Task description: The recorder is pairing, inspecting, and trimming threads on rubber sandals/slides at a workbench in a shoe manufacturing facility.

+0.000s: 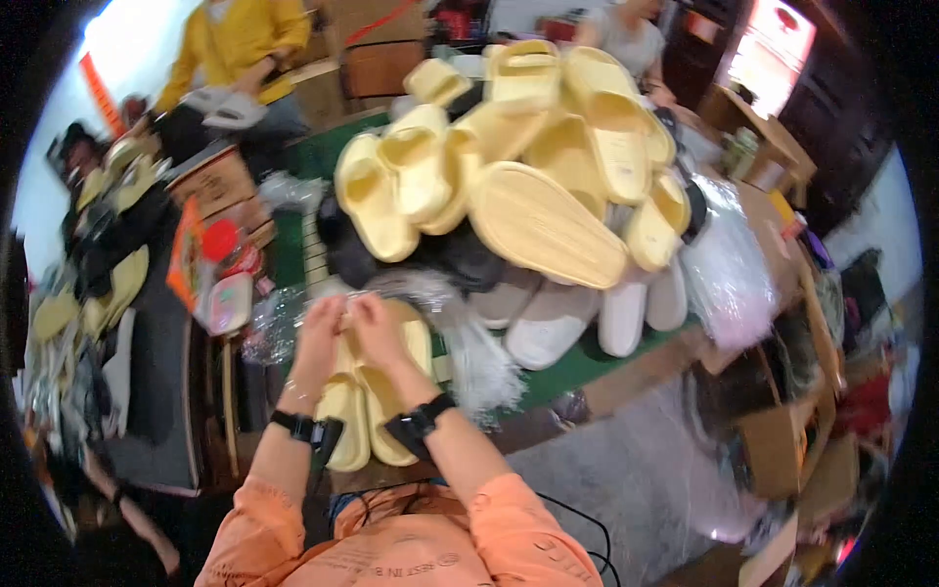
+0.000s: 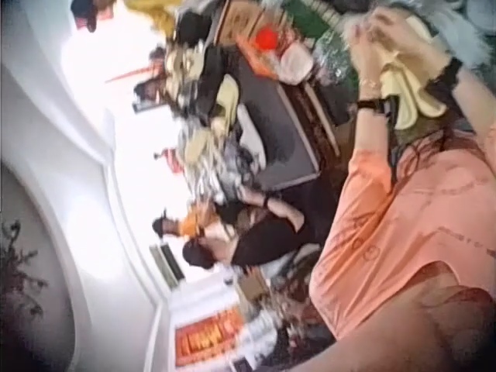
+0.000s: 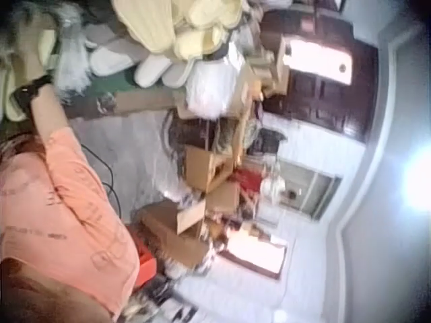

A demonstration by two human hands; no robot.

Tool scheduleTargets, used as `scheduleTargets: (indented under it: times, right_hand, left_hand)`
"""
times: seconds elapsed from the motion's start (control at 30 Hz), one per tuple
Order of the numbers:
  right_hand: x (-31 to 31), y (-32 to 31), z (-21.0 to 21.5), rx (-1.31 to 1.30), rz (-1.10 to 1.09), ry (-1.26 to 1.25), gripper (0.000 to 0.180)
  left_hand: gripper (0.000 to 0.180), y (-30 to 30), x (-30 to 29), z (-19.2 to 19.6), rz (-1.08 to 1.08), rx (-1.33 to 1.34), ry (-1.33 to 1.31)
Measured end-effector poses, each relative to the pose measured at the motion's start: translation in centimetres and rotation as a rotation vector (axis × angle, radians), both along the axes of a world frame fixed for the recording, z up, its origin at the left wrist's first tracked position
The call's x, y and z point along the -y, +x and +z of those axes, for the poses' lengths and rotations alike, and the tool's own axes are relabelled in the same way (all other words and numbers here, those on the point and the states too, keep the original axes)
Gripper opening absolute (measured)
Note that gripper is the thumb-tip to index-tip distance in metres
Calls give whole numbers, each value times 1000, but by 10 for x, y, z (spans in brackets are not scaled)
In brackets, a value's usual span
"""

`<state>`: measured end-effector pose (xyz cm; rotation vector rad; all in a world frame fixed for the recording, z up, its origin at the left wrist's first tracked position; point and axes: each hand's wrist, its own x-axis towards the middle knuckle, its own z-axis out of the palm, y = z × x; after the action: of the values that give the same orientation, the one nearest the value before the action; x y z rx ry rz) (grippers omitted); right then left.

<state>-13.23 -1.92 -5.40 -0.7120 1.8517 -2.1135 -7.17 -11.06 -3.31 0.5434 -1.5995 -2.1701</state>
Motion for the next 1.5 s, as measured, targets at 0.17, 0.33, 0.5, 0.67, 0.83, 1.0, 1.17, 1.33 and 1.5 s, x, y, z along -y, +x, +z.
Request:
scheduleTargets:
  times: [0.17,0.33,0.5,0.67,0.83,1.0,1.17,1.33,1.5]
  right_hand:
    - [0,7,-4,77,68,9,12]
    - [4,5,-9,97,99,-29,11]
    - [-2,2,3,99,88,-57,10]
    - [3,-4,-17,20,-31,-221,21]
    - [30,13,-12,136,106,-180,12]
    - [11,-1,-12,109,10,-63,14]
    - [13,0,-16,14,-80,-102,15]
    - [9,0,-13,33,-74,-81,13]
    - [21,12,-13,215,51,-263,10]
  left_hand:
    - [16,7,8,-11,10,-65,39]
    - [15,8,8,-10,24,-45,60]
    - [18,3,4,-3,4,16,-63]
    - [18,-7,-11,-6,-72,11,-106]
    - [15,11,31,-19,-15,3,-153]
    - [16,-11,20,-35,-96,-96,-116]
    - [14,-9,16,-31,-51,-105,-135]
    - [18,-10,16,-32,-39,-51,-188]
    - [18,7,0,-6,46,21,-210]
